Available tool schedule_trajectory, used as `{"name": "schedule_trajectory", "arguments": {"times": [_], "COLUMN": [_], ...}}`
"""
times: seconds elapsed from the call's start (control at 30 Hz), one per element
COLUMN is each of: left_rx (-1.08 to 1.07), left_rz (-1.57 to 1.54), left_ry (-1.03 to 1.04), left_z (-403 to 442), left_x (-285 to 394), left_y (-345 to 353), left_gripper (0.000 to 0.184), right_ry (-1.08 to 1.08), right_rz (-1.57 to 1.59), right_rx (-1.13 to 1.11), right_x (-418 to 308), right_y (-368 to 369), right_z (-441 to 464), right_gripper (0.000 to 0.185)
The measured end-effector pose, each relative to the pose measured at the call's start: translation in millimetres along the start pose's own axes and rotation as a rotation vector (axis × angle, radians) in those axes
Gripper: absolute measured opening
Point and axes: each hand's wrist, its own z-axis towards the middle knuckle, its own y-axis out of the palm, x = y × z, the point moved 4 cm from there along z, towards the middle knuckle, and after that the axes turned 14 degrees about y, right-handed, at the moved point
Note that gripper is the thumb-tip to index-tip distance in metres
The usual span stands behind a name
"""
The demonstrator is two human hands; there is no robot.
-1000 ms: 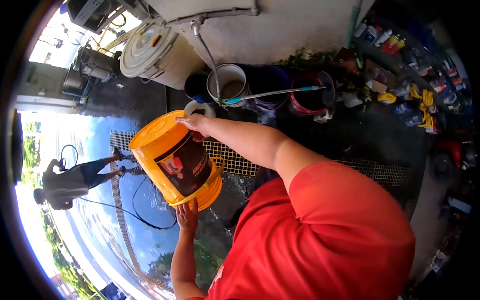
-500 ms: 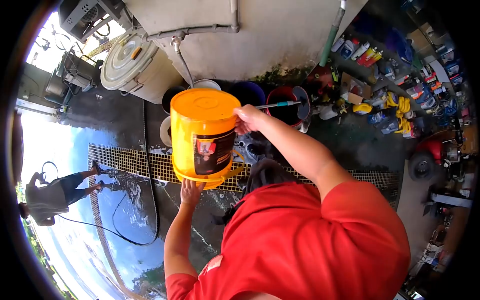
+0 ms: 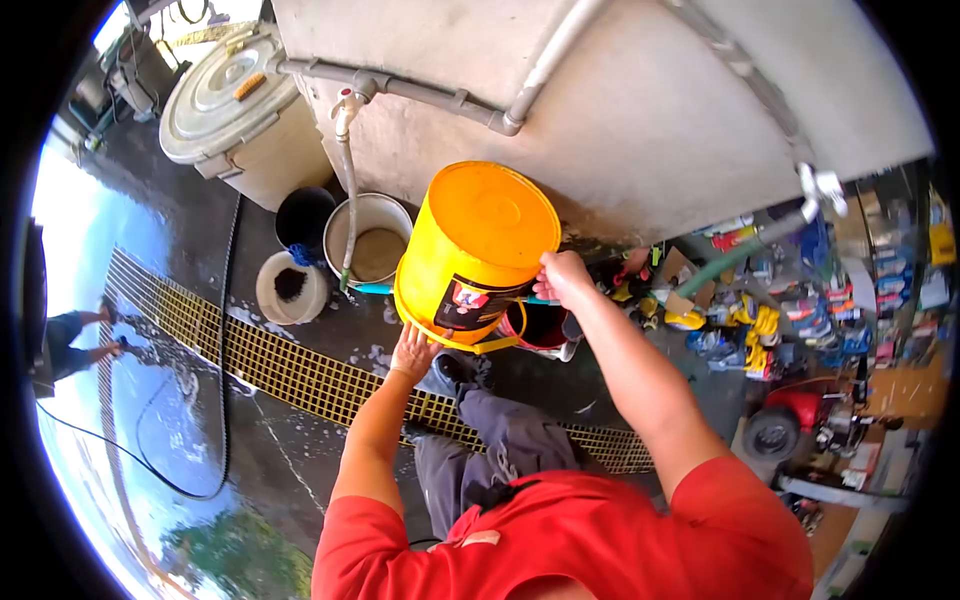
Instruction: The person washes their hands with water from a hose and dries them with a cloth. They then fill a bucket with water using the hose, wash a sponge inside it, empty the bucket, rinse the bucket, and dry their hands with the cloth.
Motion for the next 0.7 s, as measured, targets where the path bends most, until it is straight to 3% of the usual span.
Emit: {"name": "schedule_trajectory", "arguments": {"times": [0.07, 0.1, 0.23, 0.3, 0.57, 0.7], "left_rx": [-0.027, -0.149, -0.213, -0.191, -0.445, -0.349], "left_rz": [-0.04, -0.077, -0.143, -0.217, -0.611, -0.783], "left_ry": [-0.075, -0.145, -0.277, -0.33, -0.641, -0.818], "left_z": [16.2, 22.9, 49.8, 52.4, 28.0, -16.4], "left_x": [-13.8, -17.7, -13.5, -7.0, 22.9, 44.7], "left_y": [23.6, 36.8, 23.6, 16.7, 1.4, -1.8], "left_gripper": [0.057, 0.059, 0.061, 0.067, 0.056, 0.059], "right_ry": [-0.006, -0.037, -0.229, -0.171, -0.127, -0.112], "right_rz": [-0.058, -0.098, -0.193, -0.093, -0.167, -0.148], "right_rx": [0.016, 0.044, 0.154, 0.124, 0.045, 0.023], "right_x": [-0.2, 3.4, -4.1, -3.8, -6.3, -3.6], "right_y": [18.2, 28.4, 47.9, 42.9, 32.2, 29.1], "right_z": [39.2, 52.1, 97.1, 90.7, 84.8, 78.7], "right_gripper": [0.026, 0.022, 0.021, 0.021, 0.021, 0.027]}}
